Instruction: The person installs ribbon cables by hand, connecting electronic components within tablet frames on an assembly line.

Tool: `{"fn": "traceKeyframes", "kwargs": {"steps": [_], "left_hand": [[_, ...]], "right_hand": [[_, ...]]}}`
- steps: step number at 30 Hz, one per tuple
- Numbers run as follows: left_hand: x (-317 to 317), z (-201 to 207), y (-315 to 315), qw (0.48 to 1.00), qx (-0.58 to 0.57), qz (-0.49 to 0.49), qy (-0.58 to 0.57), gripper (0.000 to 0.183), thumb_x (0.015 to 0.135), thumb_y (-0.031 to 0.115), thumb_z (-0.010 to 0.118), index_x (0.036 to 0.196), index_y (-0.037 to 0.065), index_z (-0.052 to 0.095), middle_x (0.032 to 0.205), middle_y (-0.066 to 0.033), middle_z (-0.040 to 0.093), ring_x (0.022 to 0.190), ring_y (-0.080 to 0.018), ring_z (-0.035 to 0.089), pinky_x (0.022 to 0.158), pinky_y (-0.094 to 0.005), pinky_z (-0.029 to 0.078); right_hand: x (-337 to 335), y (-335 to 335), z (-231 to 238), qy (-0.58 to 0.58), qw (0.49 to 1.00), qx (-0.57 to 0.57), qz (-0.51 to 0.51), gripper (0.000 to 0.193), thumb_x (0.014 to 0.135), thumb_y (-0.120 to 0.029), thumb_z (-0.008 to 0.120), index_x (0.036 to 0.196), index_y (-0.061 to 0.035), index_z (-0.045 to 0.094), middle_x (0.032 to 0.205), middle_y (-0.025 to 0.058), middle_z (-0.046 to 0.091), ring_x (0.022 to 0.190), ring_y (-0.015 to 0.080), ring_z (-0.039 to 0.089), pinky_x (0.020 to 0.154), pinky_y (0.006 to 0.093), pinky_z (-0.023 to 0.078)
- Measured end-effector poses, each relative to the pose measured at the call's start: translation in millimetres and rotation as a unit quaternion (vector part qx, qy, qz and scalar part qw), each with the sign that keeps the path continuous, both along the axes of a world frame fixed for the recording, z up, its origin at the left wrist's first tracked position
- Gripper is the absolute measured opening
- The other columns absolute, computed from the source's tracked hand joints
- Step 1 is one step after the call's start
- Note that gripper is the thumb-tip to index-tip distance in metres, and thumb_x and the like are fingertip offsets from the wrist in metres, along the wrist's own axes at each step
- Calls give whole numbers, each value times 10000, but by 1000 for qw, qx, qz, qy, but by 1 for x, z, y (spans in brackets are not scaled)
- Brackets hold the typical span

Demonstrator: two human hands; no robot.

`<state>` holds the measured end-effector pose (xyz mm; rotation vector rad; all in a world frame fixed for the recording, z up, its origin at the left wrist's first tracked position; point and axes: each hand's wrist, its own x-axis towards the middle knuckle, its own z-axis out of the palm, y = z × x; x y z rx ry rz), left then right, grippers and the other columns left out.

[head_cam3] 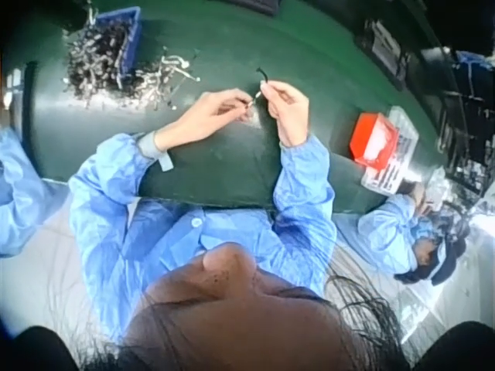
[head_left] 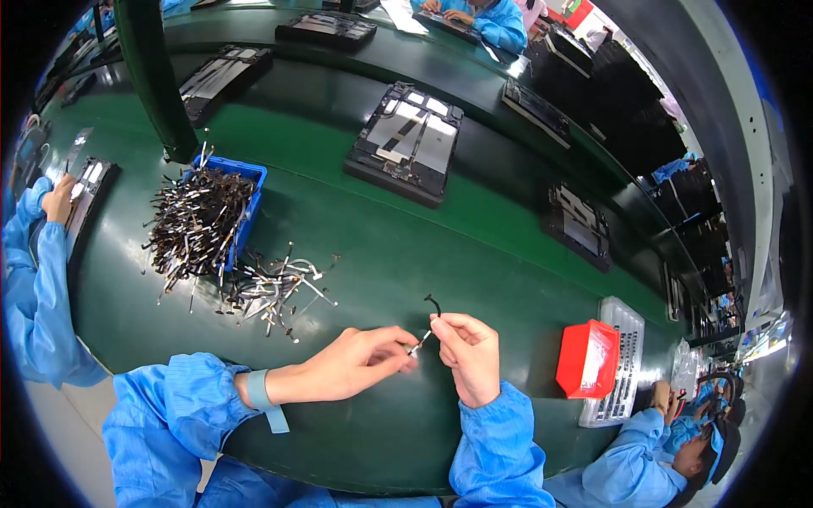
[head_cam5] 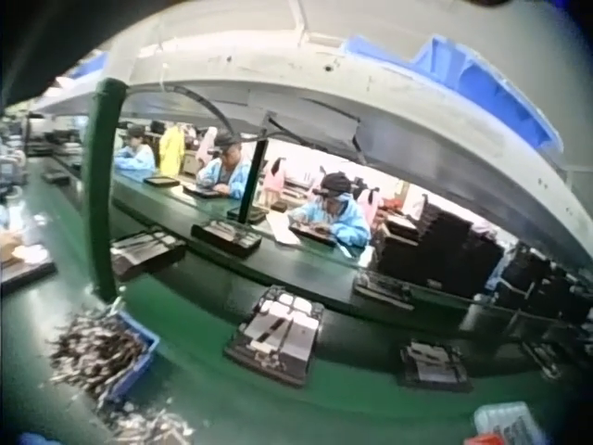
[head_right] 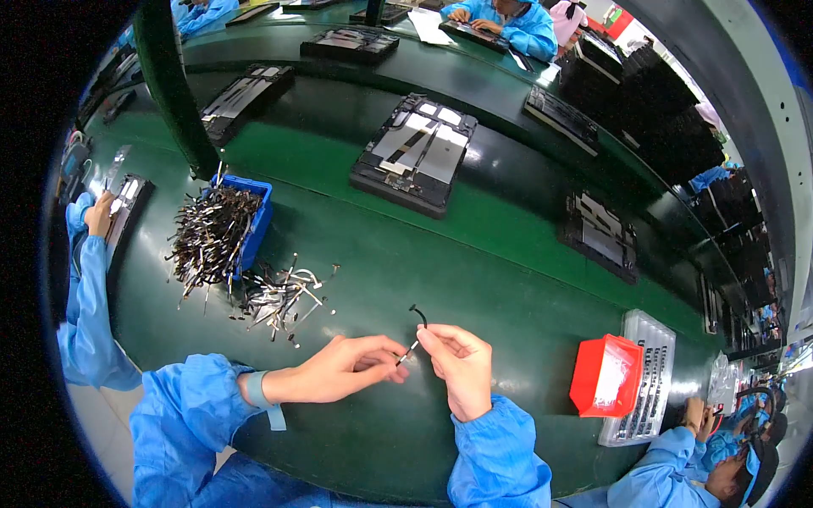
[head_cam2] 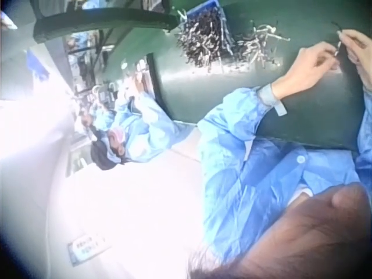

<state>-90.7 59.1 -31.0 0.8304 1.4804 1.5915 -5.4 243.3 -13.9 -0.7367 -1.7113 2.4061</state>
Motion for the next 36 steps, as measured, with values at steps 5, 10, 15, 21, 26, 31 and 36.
{"fn": "traceKeyframes", "kwargs": {"steps": [5, 10, 15, 21, 26, 31, 36], "left_hand": [[-3, -9, 0, 1000, -5, -1, -23, 226, 916, -42, 488, 1120, -57, 585, 1010, -186, 697, 947, -236, 698, 869, -329, 557], [-3, -6, -1, 999, 6, 30, -39, 236, 922, -14, 509, 1132, -58, 607, 989, -191, 698, 952, -233, 696, 841, -322, 570], [0, -7, -1, 998, 37, 38, -46, 195, 927, 15, 527, 1081, -58, 622, 963, -185, 701, 938, -236, 699, 828, -319, 575], [-1, 3, 0, 999, -34, 12, -8, 252, 874, -24, 519, 1120, -5, 567, 882, -159, 707, 866, -228, 716, 765, -325, 582], [2, -4, 1, 1000, 4, 20, 7, 336, 853, -14, 534, 1185, 29, 553, 839, -137, 699, 849, -230, 717, 731, -331, 580], [2, -6, -1, 997, 11, 17, 74, 372, 846, -7, 549, 1215, 45, 564, 832, -125, 695, 838, -233, 714, 721, -338, 578], [1, -5, 0, 994, 13, -8, 108, 377, 843, -3, 552, 1216, 48, 580, 850, -133, 699, 833, -232, 714, 722, -336, 579]], "right_hand": [[-5, -25, 6, 37, 963, 258, -72, 231, 821, 6, 710, 1049, -8, 682, 871, 44, 665, 655, 92, 564, 553, 219, 429], [12, -29, 9, 214, 728, 647, 73, 303, 669, 33, 777, 965, -6, 723, 932, 112, 686, 738, 240, 637, 632, 306, 518], [13, -29, 6, 180, 764, 616, 68, 250, 704, 35, 767, 948, 3, 718, 922, 109, 689, 744, 224, 638, 642, 289, 525], [18, -29, 13, 54, 889, 454, -10, 181, 783, 59, 712, 955, 7, 722, 912, 120, 704, 774, 175, 679, 632, 248, 549], [16, -26, 10, 121, 810, 573, 29, 193, 776, 47, 727, 963, 3, 725, 906, 129, 705, 774, 171, 683, 645, 266, 561], [18, -27, 13, 54, 886, 461, 19, 168, 771, 35, 733, 938, 25, 717, 921, 128, 696, 812, 170, 689, 641, 268, 577], [27, -10, 24, 12, 921, 388, -14, 106, 848, 25, 663, 952, 40, 674, 903, 130, 683, 822, 190, 687, 650, 289, 592]]}}
